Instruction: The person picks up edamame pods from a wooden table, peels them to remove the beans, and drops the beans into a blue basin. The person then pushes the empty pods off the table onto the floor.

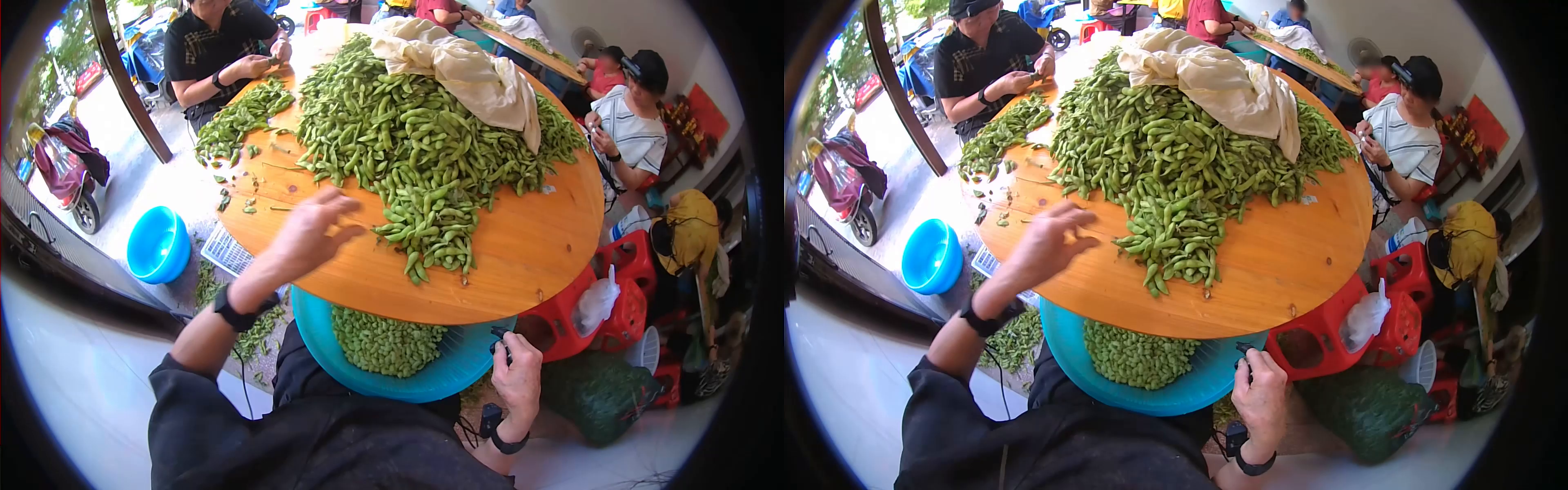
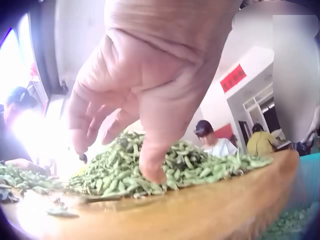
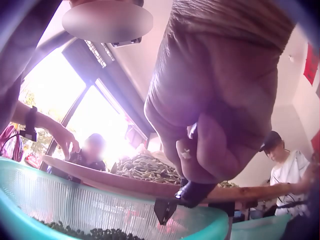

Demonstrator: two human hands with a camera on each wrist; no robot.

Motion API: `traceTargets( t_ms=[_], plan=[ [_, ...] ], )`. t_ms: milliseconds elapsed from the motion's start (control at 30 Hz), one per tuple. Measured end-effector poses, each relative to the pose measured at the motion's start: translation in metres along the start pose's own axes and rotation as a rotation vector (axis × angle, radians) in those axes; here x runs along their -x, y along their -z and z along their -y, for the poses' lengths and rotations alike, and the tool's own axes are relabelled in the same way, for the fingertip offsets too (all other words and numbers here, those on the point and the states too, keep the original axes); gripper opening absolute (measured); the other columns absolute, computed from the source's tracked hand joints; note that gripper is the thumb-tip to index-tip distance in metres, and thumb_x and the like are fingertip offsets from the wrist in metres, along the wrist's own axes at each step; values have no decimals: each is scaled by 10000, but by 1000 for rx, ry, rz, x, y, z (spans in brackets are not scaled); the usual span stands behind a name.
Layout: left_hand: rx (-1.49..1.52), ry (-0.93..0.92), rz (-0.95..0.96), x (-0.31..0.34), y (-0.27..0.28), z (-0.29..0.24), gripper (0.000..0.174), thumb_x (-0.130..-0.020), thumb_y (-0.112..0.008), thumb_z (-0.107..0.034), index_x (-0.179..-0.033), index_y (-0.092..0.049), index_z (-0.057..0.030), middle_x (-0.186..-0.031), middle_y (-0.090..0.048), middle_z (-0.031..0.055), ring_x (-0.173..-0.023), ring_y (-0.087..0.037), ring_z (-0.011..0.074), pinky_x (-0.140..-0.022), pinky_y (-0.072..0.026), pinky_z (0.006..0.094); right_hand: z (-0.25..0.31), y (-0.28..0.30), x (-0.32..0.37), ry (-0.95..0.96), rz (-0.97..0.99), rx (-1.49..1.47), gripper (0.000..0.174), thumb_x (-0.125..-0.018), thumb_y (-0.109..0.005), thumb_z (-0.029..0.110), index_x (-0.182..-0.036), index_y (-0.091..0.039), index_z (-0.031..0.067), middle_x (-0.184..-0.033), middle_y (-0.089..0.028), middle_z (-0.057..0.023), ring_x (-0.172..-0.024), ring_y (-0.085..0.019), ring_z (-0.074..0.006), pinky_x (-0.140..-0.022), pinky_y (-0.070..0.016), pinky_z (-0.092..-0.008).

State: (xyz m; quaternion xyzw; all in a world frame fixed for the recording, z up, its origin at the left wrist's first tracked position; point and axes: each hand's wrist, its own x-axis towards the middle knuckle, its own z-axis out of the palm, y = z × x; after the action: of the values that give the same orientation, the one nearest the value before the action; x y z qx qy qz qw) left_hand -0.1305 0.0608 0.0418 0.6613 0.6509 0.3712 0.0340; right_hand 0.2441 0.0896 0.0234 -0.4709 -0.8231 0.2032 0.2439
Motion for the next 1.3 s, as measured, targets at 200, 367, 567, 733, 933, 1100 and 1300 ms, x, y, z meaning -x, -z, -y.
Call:
traceTargets(
  t_ms=[200,367,567,733,933,1100,1300],
  plan=[
    [128,-64,15,-23,-74,-27,195,-833,-726,-80,-1005,-672,-6,-819,-662,121,-666,-682,248,-607,-541,348,7,2,-5,8,25,-31,130,-837,-598,-17,-962,-625,-44,-839,-618,-229,-769,-615,-409,-673,-487,-447],
    [389,132,79,-22,-47,-44,132,-913,-652,-112,-1001,-658,-14,-776,-668,102,-618,-669,172,-556,-525,286,10,-1,-4,59,44,-63,141,-841,-599,-13,-976,-634,-38,-861,-636,-216,-770,-626,-403,-669,-498,-425],
    [1289,411,402,16,-32,-61,127,-975,-588,-114,-1005,-615,7,-854,-683,82,-771,-689,158,-665,-570,281,55,-21,-17,-259,229,-786,190,-943,-605,84,-1087,-668,-23,-702,-585,-23,-541,-511,-83,-497,-412,-244],
    [1412,362,434,51,-57,-65,121,-973,-598,-75,-1041,-619,23,-924,-675,98,-829,-673,161,-764,-567,311,65,-51,-30,-315,254,-1099,241,-963,-650,174,-1094,-666,-28,-700,-543,36,-549,-451,-20,-473,-362,-199],
    [1300,357,162,62,-75,-73,135,-981,-589,-75,-1072,-617,21,-852,-656,62,-771,-645,117,-714,-553,266,52,-58,-22,-133,136,-842,235,-888,-736,150,-1050,-667,-5,-728,-560,7,-627,-517,-71,-523,-416,-231],
    [1408,329,253,66,-73,-78,145,-983,-599,-107,-1060,-614,15,-855,-659,72,-752,-652,114,-655,-557,256,51,-62,-23,203,-96,-345,227,-785,-746,27,-989,-650,-3,-802,-607,-102,-667,-620,-206,-568,-503,-324],
    [1506,584,567,66,-70,-68,161,-952,-659,-174,-979,-607,-24,-798,-678,56,-669,-654,119,-590,-547,252,44,-63,-21,664,-183,-48,352,-730,-746,-48,-1070,-661,-9,-972,-679,-188,-679,-661,-315,-620,-543,-372]
  ],
)
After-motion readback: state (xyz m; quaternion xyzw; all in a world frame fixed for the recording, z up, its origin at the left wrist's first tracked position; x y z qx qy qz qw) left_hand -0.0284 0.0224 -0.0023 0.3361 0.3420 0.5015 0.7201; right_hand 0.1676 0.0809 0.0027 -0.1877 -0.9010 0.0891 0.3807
